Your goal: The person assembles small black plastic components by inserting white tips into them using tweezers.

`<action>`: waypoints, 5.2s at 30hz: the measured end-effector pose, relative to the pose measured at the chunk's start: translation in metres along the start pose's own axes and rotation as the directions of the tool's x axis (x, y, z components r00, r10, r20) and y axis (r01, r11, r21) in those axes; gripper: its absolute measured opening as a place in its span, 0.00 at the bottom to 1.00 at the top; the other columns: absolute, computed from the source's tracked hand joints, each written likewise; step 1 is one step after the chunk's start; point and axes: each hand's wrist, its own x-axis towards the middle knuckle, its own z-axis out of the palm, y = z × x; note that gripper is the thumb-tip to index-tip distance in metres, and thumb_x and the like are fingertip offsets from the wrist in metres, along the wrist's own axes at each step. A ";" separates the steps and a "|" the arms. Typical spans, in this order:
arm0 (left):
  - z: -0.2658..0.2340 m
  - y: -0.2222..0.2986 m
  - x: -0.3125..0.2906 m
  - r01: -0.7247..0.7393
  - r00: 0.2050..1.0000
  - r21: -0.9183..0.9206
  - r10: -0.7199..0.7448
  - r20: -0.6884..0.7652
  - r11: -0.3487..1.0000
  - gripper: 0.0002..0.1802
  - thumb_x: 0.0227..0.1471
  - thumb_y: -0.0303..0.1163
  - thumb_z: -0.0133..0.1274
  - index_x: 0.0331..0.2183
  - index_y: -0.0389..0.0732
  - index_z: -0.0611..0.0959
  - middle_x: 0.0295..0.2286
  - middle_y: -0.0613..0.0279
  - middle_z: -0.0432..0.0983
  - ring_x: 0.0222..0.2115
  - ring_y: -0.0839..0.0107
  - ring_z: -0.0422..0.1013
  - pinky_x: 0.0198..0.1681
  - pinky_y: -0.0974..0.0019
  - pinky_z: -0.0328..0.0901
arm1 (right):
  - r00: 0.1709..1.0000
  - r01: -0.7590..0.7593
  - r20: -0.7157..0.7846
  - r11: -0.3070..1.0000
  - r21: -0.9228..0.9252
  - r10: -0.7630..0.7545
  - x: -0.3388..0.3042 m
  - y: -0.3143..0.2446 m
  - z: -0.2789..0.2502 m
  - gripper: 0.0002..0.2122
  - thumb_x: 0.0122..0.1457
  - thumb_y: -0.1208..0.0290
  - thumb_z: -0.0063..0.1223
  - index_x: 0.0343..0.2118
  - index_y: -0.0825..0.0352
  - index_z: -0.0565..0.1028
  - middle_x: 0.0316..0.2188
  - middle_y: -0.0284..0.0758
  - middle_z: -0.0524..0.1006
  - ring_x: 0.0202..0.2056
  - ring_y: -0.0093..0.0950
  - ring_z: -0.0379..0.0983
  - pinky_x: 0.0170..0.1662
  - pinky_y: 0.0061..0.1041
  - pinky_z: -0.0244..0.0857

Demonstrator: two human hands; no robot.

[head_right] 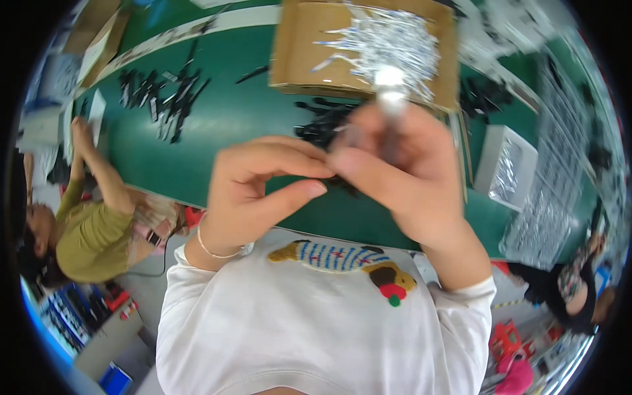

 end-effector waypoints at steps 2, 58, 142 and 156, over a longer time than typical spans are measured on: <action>-0.020 -0.012 -0.017 -0.002 0.985 0.381 0.068 -0.160 0.925 0.10 0.39 0.26 0.61 0.29 0.36 0.82 0.31 0.53 0.78 0.32 0.60 0.74 0.37 0.65 0.67 | 0.997 -0.001 -0.076 0.945 -0.327 -0.025 -0.009 -0.006 -0.012 0.07 0.49 0.83 0.54 0.31 0.70 0.69 0.26 0.33 0.72 0.27 0.20 0.70 0.31 0.18 0.65; -0.011 -0.019 0.064 0.469 0.883 -0.245 -0.448 0.140 0.849 0.04 0.46 0.24 0.54 0.24 0.33 0.80 0.18 0.60 0.76 0.16 0.77 0.72 0.20 0.75 0.69 | 0.739 0.506 0.085 0.466 -0.726 -0.669 0.021 -0.030 -0.051 0.05 0.48 0.82 0.50 0.27 0.70 0.76 0.30 0.37 0.72 0.25 0.21 0.66 0.27 0.16 0.59; 0.006 -0.018 0.052 0.634 0.772 -0.374 -0.522 0.364 0.677 0.10 0.49 0.24 0.49 0.33 0.30 0.80 0.20 0.59 0.76 0.17 0.73 0.74 0.21 0.74 0.72 | 0.684 0.606 0.637 -0.208 -0.768 -0.356 -0.005 -0.020 -0.039 0.13 0.33 0.80 0.60 0.28 0.69 0.80 0.21 0.33 0.69 0.17 0.24 0.63 0.16 0.21 0.54; 0.018 -0.024 0.046 0.502 0.865 -0.384 -0.458 0.205 0.775 0.08 0.48 0.21 0.54 0.33 0.32 0.80 0.23 0.58 0.78 0.23 0.73 0.75 0.25 0.75 0.72 | 0.960 0.164 0.105 0.218 -0.962 -0.260 -0.018 -0.016 -0.028 0.15 0.34 0.86 0.57 0.31 0.70 0.78 0.21 0.35 0.71 0.21 0.27 0.69 0.21 0.21 0.63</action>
